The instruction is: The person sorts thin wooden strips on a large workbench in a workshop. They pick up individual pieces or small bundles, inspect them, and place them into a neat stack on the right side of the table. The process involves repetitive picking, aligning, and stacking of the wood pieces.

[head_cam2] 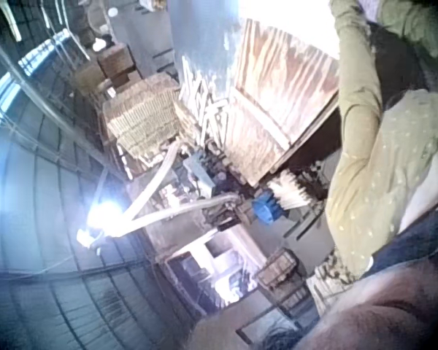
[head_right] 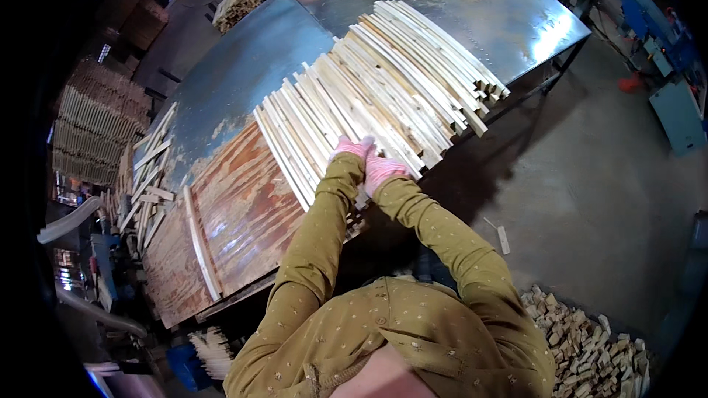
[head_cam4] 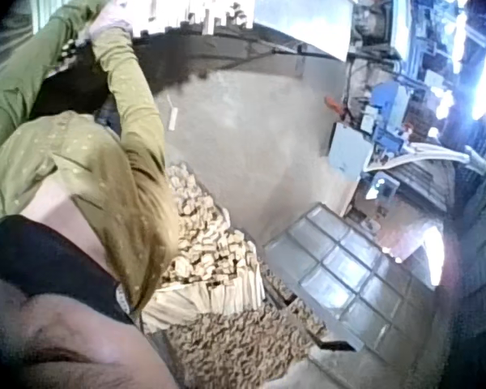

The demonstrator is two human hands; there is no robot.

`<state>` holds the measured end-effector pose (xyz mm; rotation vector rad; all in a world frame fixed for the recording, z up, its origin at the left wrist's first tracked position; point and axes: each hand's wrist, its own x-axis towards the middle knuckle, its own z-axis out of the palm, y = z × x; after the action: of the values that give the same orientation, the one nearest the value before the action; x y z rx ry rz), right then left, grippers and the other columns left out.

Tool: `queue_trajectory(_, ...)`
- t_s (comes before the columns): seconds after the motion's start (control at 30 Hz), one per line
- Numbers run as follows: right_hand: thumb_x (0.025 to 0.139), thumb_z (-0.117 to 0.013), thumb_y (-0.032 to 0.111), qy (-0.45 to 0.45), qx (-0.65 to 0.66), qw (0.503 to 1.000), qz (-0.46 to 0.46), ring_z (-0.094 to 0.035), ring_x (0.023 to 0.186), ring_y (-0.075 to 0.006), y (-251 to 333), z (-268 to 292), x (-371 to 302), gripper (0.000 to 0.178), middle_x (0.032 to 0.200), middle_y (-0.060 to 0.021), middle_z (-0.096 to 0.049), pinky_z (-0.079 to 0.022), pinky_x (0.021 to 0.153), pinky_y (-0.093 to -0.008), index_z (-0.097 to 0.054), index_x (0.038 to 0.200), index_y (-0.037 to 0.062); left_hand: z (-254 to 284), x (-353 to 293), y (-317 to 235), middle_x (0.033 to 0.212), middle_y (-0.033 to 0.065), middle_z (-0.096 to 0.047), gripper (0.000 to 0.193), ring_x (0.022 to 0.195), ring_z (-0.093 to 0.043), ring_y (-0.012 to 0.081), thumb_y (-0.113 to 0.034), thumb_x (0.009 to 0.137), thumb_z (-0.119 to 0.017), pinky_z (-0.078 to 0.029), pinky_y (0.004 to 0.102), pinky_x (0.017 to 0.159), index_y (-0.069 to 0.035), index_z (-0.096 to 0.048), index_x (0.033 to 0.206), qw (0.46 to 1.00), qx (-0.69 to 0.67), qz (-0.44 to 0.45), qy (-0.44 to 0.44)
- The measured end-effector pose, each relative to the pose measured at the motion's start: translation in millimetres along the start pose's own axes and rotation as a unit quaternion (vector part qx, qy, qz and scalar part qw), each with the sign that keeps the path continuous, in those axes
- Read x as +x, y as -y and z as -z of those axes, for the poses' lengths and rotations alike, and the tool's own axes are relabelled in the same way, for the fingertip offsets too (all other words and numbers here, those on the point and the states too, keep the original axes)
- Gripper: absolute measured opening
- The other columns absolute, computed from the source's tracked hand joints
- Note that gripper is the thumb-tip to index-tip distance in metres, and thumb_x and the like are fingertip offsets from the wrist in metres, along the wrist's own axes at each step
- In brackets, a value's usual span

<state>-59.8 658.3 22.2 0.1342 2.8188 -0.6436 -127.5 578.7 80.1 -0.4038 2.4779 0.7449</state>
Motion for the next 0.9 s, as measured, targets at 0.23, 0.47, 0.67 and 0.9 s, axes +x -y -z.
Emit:
queue_trajectory(0.23,0.091,-0.054,0.04,0.065,0.042,0.997,-0.03,-0.057,0.113,-0.0325,8,134,37,0.059,0.125,-0.0199,-0.058,-0.045,0.096,-0.0394,-0.043,0.14,0.0077,11,71,1,0.118,0.0194,-0.06,0.043,0.113,-0.058,0.0369,-0.039,0.088,-0.058,-0.049,0.0419,0.094,-0.01,-0.062,0.119,0.997,0.073,0.006,-0.038)
queue_trajectory(0.47,0.09,-0.063,0.019,-0.447,0.205,0.87,0.04,-0.059,0.112,-0.0242,-235,122,148,0.051,0.127,-0.0204,-0.057,-0.047,0.095,-0.0327,-0.048,0.136,0.0035,12,74,-63,0.116,0.0264,-0.062,0.086,0.113,-0.058,0.0391,-0.068,0.079,-0.053,-0.044,0.0443,0.096,0.004,-0.054,0.126,0.993,0.065,0.095,0.005)
queue_trajectory(0.67,0.087,-0.067,0.037,0.116,0.429,0.885,-0.137,-0.061,0.111,-0.0278,-211,48,-38,0.058,0.119,-0.019,-0.064,-0.045,0.098,-0.0337,-0.054,0.13,0.0003,-14,96,-31,0.137,0.0292,-0.046,0.11,0.129,-0.045,0.0387,-0.074,0.075,-0.056,-0.038,0.0418,0.105,0.003,-0.025,0.146,0.993,0.044,0.109,-0.034)
queue_trajectory(0.9,0.079,-0.071,0.053,0.104,0.484,0.816,-0.3,-0.051,0.122,-0.035,-176,32,14,0.092,0.135,-0.026,-0.048,-0.041,0.1,-0.0361,-0.036,0.14,-0.0056,-23,116,-13,0.131,0.0301,-0.051,0.108,0.122,-0.051,0.0406,-0.073,0.075,-0.058,-0.042,0.0437,0.101,0.006,-0.031,0.143,0.992,0.06,0.098,-0.048)
